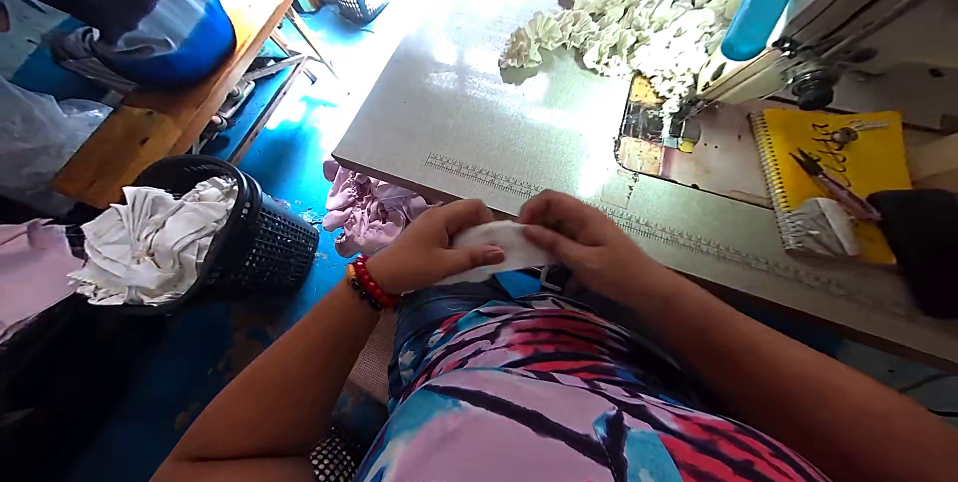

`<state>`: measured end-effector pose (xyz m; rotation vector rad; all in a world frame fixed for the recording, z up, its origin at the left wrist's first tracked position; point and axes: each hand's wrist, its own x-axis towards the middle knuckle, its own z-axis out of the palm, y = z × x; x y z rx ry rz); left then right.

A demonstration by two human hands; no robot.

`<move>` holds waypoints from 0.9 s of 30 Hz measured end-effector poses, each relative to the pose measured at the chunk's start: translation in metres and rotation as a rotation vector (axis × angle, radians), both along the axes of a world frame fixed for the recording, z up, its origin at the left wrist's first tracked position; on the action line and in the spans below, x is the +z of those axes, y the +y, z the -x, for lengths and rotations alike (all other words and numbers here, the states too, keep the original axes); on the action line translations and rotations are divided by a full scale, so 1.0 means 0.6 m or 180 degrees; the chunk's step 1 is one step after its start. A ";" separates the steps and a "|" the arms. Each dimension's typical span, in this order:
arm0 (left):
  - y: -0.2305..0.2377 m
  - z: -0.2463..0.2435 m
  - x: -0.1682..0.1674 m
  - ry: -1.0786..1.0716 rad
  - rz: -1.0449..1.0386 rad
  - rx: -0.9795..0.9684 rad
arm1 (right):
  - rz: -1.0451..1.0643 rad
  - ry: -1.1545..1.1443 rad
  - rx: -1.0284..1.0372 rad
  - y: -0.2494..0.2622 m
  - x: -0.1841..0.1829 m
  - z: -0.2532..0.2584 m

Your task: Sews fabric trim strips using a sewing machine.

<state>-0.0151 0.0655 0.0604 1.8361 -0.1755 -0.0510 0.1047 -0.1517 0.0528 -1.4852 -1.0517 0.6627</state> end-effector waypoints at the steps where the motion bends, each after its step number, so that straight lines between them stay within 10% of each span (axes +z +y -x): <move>1: 0.015 0.002 -0.008 0.0177 0.0077 0.0006 | -0.0045 0.0088 -0.0097 -0.019 0.009 -0.011; 10: 0.138 0.086 -0.019 0.0812 -0.0192 0.0659 | -0.0956 -0.0722 -0.2533 -0.280 0.072 -0.071; 13: 0.180 0.108 -0.021 0.0707 -0.0605 0.0721 | 0.0091 -0.1469 -0.3253 -0.324 0.071 -0.042; 17: 0.123 0.047 0.064 0.0675 -0.1303 -0.0373 | 0.1904 -0.1651 -0.1587 -0.271 0.057 0.018; 22: -0.088 -0.035 0.143 -0.0151 -0.1649 -0.1922 | -0.0291 -0.0750 -0.0247 -0.123 0.057 0.077; 27: -0.048 -0.059 0.119 0.0170 -0.0459 -0.1519 | -0.0805 -0.0259 -0.0593 -0.151 0.074 0.053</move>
